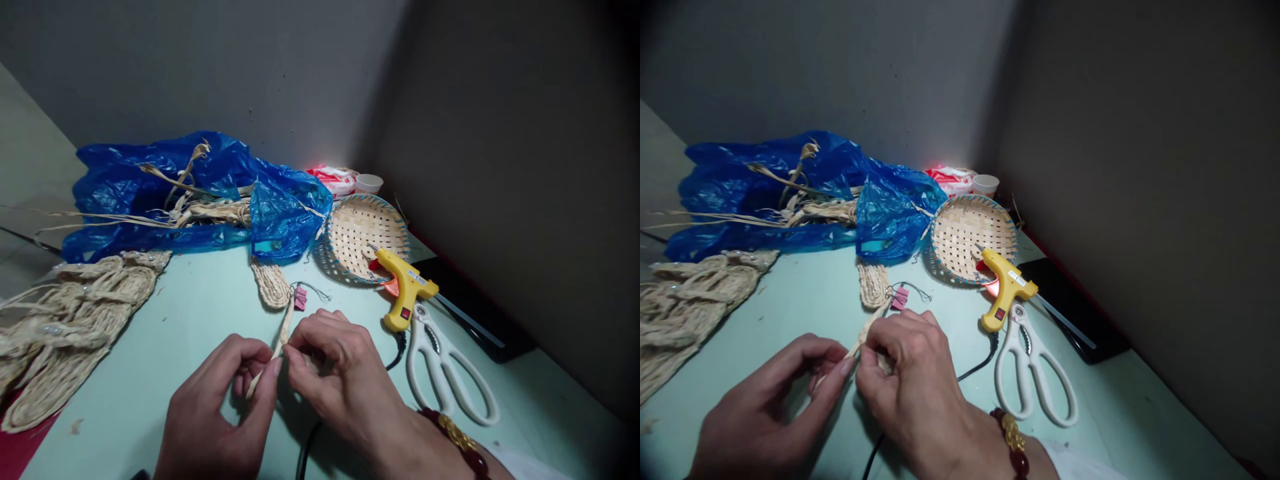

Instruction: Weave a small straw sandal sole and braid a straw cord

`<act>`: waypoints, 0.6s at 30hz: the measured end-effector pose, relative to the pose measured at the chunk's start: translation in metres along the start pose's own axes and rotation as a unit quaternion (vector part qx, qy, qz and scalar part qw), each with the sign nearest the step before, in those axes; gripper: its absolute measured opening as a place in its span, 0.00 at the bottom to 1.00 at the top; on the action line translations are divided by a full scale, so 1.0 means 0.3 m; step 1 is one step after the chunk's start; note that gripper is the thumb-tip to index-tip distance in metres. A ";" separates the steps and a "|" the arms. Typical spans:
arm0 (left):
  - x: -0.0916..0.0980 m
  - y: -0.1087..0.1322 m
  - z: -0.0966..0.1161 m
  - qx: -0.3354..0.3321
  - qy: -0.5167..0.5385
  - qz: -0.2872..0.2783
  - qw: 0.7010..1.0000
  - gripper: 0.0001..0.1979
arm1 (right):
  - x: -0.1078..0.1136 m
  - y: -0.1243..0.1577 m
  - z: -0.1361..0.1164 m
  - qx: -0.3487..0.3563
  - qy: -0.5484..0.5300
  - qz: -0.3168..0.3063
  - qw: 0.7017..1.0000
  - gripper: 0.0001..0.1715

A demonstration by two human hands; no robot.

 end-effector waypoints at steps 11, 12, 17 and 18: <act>-0.025 0.068 -0.016 -0.371 -0.180 -0.035 0.910 0.19 | 0.010 -0.018 0.047 -0.142 -0.138 -0.061 0.978 0.11; -0.021 0.069 -0.018 -0.373 -0.192 -0.024 0.908 0.20 | 0.010 -0.019 0.051 -0.147 -0.156 -0.068 0.974 0.11; -0.038 0.097 -0.012 -0.431 -0.275 -0.022 0.859 0.23 | 0.006 -0.014 0.065 -0.156 -0.220 -0.096 0.958 0.12; -0.043 0.102 -0.012 -0.440 -0.293 -0.021 0.849 0.22 | 0.005 -0.012 0.066 -0.156 -0.227 -0.099 0.956 0.12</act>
Point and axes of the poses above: each hand's wrist, its own y-axis away from the middle knuckle, its own x-axis out of the back of the hand, z = x × y, the point moved 5 cm from there along -y, towards the middle knuckle, and after that the axes turned 3 degrees about y, right-handed, at the moved point
